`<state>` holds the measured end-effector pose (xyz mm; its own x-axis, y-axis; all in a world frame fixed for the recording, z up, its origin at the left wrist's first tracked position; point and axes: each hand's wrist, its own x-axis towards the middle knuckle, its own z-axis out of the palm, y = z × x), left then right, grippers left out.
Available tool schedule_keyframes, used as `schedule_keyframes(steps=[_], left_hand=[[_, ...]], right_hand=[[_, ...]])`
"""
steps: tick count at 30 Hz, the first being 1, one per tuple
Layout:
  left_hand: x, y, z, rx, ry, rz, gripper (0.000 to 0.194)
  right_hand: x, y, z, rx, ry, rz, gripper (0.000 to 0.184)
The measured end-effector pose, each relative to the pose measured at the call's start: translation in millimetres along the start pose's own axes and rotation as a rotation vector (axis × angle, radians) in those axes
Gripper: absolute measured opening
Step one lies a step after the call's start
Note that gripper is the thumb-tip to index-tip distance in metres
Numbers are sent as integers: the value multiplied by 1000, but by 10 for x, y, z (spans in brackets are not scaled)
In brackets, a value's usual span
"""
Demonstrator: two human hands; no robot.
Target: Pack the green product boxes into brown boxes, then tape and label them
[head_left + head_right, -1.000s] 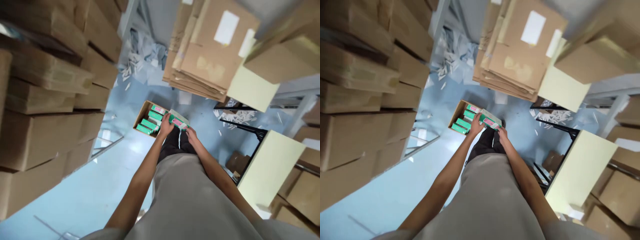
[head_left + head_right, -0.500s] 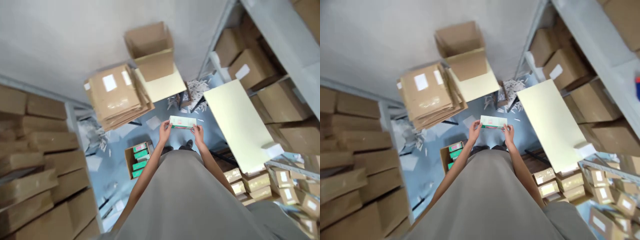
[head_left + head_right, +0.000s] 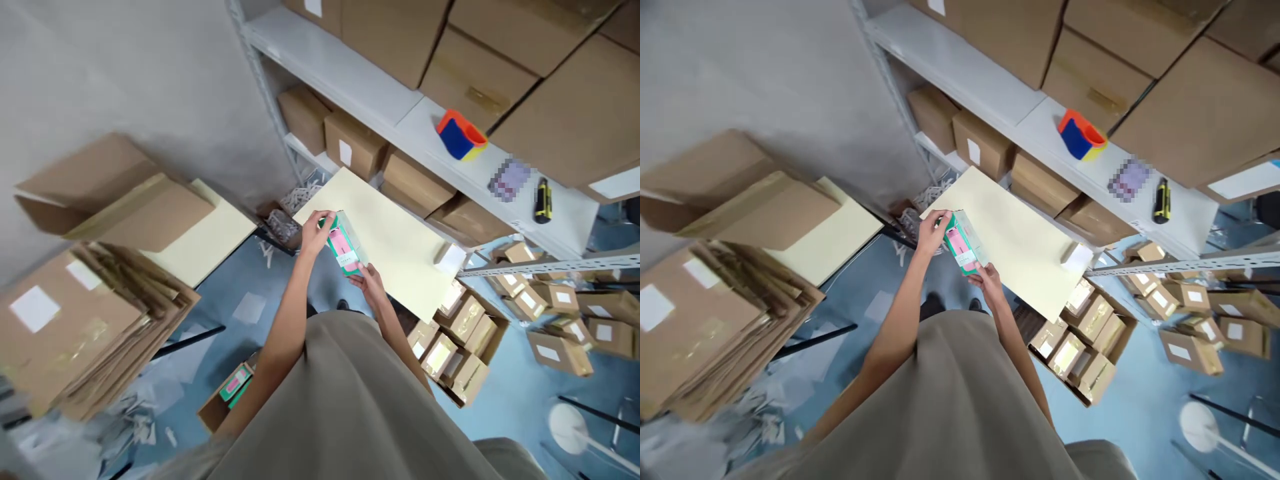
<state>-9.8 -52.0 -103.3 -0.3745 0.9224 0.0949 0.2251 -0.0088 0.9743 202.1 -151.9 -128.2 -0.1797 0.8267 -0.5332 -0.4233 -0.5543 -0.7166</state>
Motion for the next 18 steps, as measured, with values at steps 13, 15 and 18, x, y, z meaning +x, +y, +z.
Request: schedule_keyframes(steps=[13,15,18], left_hand=[[1271,251,957,-685,-438,-268,49],[1458,279,1046,-805,-489,-352,49],[1717,292,1079,-842,-549,-411,48]], right_hand=[[395,-603,427,533,120,49,43],[499,-686,614,582,91,46,43],[709,-747,862,595,86,42,53]])
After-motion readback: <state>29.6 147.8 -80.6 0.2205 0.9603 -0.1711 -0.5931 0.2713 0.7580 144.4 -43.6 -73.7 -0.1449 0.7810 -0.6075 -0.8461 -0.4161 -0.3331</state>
